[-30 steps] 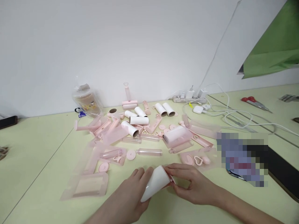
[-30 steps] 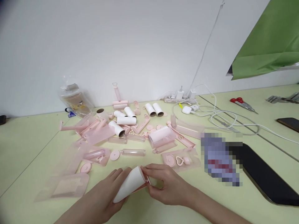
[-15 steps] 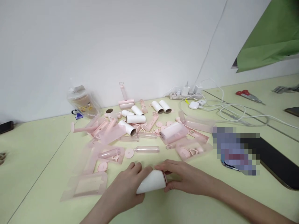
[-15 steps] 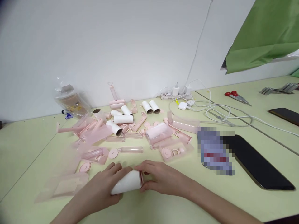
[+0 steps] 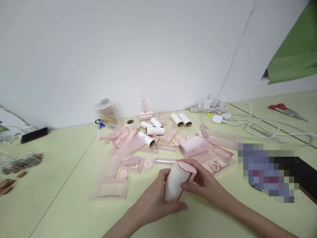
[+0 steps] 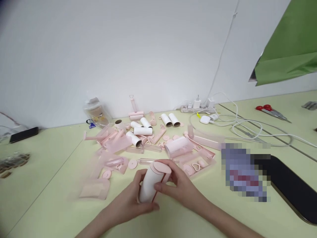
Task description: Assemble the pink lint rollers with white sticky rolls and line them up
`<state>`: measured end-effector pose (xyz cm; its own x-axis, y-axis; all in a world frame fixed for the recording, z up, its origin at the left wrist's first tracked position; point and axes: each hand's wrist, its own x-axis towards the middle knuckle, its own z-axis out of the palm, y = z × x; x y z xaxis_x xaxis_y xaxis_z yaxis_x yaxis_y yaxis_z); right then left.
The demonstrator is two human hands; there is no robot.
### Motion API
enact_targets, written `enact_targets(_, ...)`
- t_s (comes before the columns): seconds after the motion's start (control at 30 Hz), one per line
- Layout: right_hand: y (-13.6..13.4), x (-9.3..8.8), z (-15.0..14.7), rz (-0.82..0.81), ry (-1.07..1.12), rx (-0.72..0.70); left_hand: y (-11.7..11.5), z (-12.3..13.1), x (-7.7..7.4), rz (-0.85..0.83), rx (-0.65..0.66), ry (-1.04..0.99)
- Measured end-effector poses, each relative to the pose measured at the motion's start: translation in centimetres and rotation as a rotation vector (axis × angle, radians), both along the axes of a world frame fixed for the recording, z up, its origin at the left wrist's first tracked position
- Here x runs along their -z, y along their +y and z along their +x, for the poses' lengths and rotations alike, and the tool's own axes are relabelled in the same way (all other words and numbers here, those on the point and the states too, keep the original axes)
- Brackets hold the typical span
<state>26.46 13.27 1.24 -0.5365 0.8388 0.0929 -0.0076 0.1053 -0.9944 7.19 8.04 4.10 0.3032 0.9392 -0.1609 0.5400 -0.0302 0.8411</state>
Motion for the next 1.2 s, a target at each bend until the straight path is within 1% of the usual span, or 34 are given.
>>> enact_targets(0.03, 0.1, 0.0, 0.0, -0.025, 0.017, 0.045, -0.4, -0.4, -0.3, 0.037, -0.007, 0.047)
enact_targets(0.1, 0.5, 0.0, 0.4, -0.087, 0.062, 0.155, -1.5, -2.4, -1.0, 0.160, -0.039, 0.207)
enact_targets(0.17, 0.8, -0.2, 0.8, -0.190, 0.122, 0.240, -2.9, -5.6, -1.1, 0.296, -0.076, 0.385)
enact_targets(0.2, 0.9, -0.3, 1.0, -0.247, 0.151, 0.259, -3.8, -7.5, -0.9, 0.360, -0.126, 0.484)
enact_targets(0.23, 1.0, -0.4, 1.2, -0.301, 0.178, 0.265, -4.6, -9.3, -0.5, 0.427, -0.192, 0.598)
enact_targets(0.3, 0.9, -0.7, 1.4, -0.384, 0.229, 0.260, -6.1, -12.5, 0.9, 0.548, -0.335, 0.813)
enact_targets(0.33, 0.8, -0.9, 1.4, -0.409, 0.246, 0.256, -6.7, -13.6, 1.7, 0.577, -0.355, 0.868)
enact_targets(0.37, 0.8, -0.9, 1.4, -0.422, 0.255, 0.255, -7.2, -14.3, 2.5, 0.597, -0.375, 0.876)
enact_targets(0.4, 0.7, -1.0, 1.4, -0.429, 0.259, 0.253, -7.5, -14.6, 3.1, 0.600, -0.361, 0.860)
enact_targets(0.43, 0.6, -1.0, 1.4, -0.432, 0.259, 0.247, -7.8, -14.4, 3.6, 0.589, -0.339, 0.829)
enact_targets(0.5, 0.6, -0.8, 1.5, -0.427, 0.268, 0.224, -7.9, -13.2, 3.9, 0.558, -0.279, 0.761)
enact_targets(0.6, 0.7, -0.3, 1.8, -0.424, 0.272, 0.182, -7.4, -9.7, 3.5, 0.548, -0.198, 0.694)
enact_targets(0.67, 0.8, 0.0, 2.0, -0.424, 0.244, 0.186, -6.5, -6.8, 3.0, 0.550, -0.124, 0.646)
enact_targets(0.77, 1.1, -0.1, 2.1, -0.389, 0.205, 0.221, -4.5, -2.7, 2.3, 0.510, 0.048, 0.541)
enact_targets(0.83, 1.3, -0.5, 2.1, -0.338, 0.217, 0.243, -3.0, -0.4, 2.0, 0.465, 0.073, 0.485)
enact_targets(0.9, 1.5, -1.1, 2.0, -0.280, 0.239, 0.257, -1.8, 1.0, 1.8, 0.409, 0.049, 0.415)
enact_targets(0.97, 1.6, -1.7, 2.0, -0.232, 0.243, 0.261, -1.0, 1.4, 1.9, 0.359, 0.021, 0.312)
enact_targets(1.03, 1.7, -2.2, 2.0, -0.205, 0.208, 0.257, -0.7, 1.0, 2.2, 0.307, -0.017, 0.191)
enact_targets(1.13, 1.5, -2.7, 1.8, -0.147, 0.108, 0.225, -0.8, -0.3, 3.0, 0.141, -0.059, 0.016)
enact_targets(1.2, 1.2, -2.8, 1.4, -0.071, 0.019, 0.196, -0.9, -0.8, 3.5, 0.046, -0.074, -0.036)
